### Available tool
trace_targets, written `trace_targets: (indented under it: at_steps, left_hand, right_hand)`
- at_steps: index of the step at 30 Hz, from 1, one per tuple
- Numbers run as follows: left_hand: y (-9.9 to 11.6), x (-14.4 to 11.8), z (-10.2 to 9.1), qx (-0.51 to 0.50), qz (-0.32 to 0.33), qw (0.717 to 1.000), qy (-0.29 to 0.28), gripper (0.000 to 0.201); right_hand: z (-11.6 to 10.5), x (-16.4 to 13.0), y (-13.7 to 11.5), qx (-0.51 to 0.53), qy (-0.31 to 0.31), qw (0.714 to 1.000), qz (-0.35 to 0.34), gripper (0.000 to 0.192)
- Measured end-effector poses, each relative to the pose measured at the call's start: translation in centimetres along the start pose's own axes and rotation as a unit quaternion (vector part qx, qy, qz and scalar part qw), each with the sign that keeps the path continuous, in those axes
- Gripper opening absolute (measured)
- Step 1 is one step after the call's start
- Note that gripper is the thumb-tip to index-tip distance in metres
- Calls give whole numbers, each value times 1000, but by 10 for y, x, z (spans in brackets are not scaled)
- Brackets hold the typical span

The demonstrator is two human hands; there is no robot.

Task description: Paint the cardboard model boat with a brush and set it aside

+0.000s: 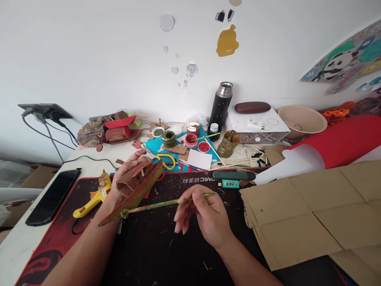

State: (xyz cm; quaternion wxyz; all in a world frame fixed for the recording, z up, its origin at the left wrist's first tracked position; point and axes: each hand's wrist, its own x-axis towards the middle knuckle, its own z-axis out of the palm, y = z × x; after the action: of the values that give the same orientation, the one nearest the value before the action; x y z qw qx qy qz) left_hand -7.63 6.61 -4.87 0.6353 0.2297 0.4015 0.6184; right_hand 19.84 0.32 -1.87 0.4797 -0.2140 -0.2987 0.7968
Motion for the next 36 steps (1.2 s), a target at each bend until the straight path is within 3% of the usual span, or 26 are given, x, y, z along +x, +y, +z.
trace_targets:
  at_steps: [3,6,18,28,36]
  left_hand:
    - [0,-4,5,-9,-3,1000,4,36]
    - [0,-6,11,-24,-1,1000,5,28]
    - [6,-2,14,-37,15,999,14,38]
    - [4,-10,27,-43,27,999,-7,28]
    - [3,-15,32,-56,25,998,1,35]
  right_hand:
    - [2,-1,-2,-21,0,1000,18,54]
    - [2,0,-6,-37,40,998,11,54]
    - [-9,12,-14,-54,208,976,-44,57]
    - [-9,14,-17,-75,229,968,-72,58]
    - [-9,14,-16,-69,217,972,-64,53]
